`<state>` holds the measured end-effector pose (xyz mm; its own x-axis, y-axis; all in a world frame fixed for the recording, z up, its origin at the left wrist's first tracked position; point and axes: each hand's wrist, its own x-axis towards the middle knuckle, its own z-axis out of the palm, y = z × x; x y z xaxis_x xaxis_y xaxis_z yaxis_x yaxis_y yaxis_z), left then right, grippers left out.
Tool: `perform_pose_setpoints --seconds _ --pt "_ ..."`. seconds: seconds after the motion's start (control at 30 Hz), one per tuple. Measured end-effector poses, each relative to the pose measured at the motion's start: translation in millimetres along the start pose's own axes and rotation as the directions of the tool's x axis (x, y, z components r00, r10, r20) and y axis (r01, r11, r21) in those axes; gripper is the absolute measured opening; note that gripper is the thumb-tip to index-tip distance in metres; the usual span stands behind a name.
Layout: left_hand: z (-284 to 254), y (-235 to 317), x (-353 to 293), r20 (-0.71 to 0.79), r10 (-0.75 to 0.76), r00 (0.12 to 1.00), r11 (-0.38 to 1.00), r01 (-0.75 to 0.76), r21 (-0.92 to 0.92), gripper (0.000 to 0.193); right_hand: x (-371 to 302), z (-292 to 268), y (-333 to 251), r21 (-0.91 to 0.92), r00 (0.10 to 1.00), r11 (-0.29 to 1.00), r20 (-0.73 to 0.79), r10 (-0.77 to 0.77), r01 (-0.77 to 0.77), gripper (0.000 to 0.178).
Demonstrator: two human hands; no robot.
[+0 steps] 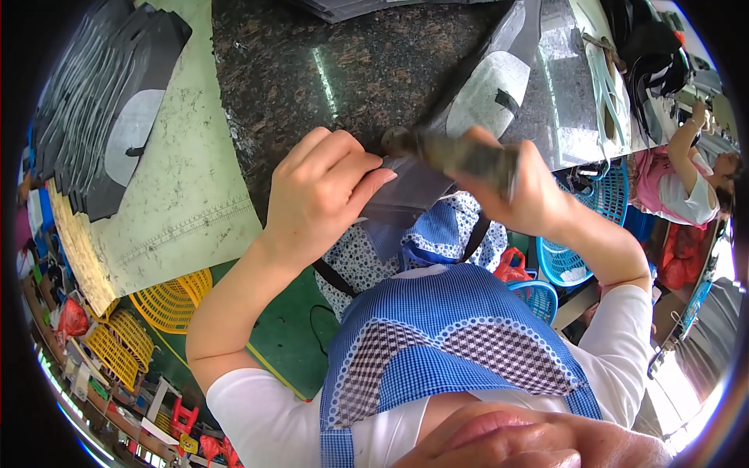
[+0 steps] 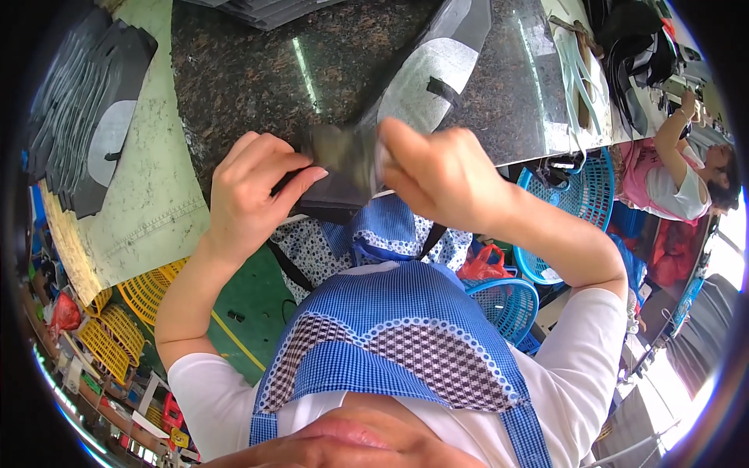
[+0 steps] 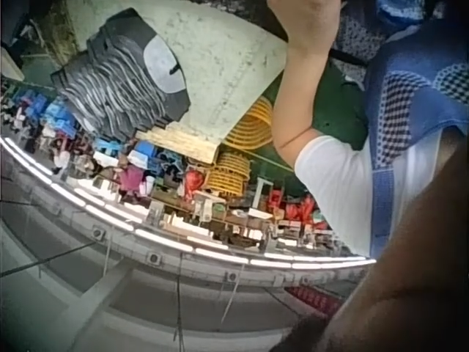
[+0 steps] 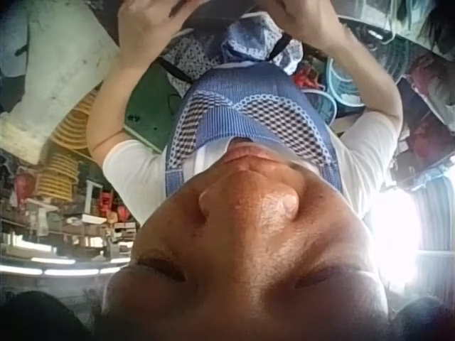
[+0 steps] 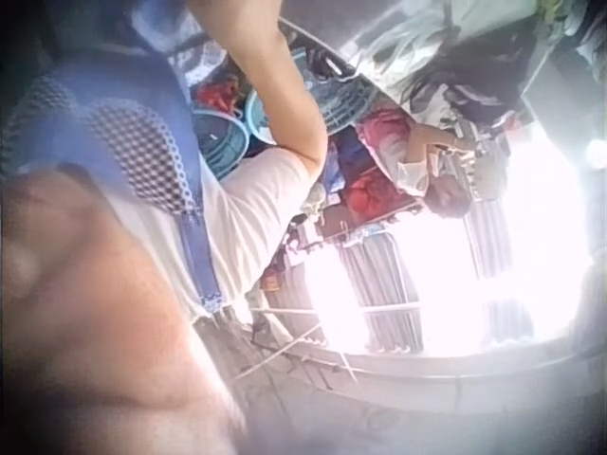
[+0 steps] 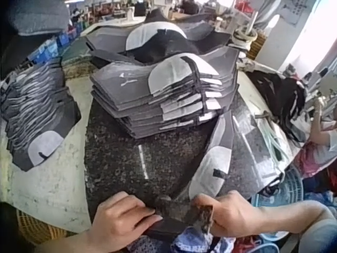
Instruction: The recorder is hammering shoe components on a workbench to secure or flatten them during manufacturing.
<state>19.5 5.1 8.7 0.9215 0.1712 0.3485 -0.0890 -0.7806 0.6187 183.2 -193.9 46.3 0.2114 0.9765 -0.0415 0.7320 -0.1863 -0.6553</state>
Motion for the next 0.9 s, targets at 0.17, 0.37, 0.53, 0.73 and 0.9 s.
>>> perform_pose_setpoints --seconds 0.17,0.37,0.53,0.73,0.9 --pt "1.0 4.6 0.4 -0.012 0.136 0.991 0.98 -0.133 0.147 0.015 7.1 -9.1 -4.9 0.035 0.994 0.994 -0.038 -0.099 0.1 0.021" --pt "-8.0 13.0 15.2 0.109 0.153 0.982 0.945 -0.178 0.274 0.015 -8.2 -26.3 30.0 0.261 0.864 0.96 -0.456 0.215 -0.102 0.014" --pt "27.2 45.5 73.6 0.05 0.097 0.994 0.968 -0.106 0.229 0.056 -7.2 -34.9 86.1 0.69 0.415 0.723 -0.666 0.62 0.025 0.028" --pt "30.5 46.7 93.0 0.252 0.054 0.966 0.964 0.015 -0.264 0.062 -25.7 -22.7 91.9 0.786 0.402 0.591 -0.608 0.684 0.182 0.023" --pt "-68.1 44.4 181.3 -0.472 0.194 0.86 0.916 -0.331 -0.227 0.039 -32.4 -25.5 100.9 0.77 0.393 0.598 -0.632 0.668 0.221 0.023"
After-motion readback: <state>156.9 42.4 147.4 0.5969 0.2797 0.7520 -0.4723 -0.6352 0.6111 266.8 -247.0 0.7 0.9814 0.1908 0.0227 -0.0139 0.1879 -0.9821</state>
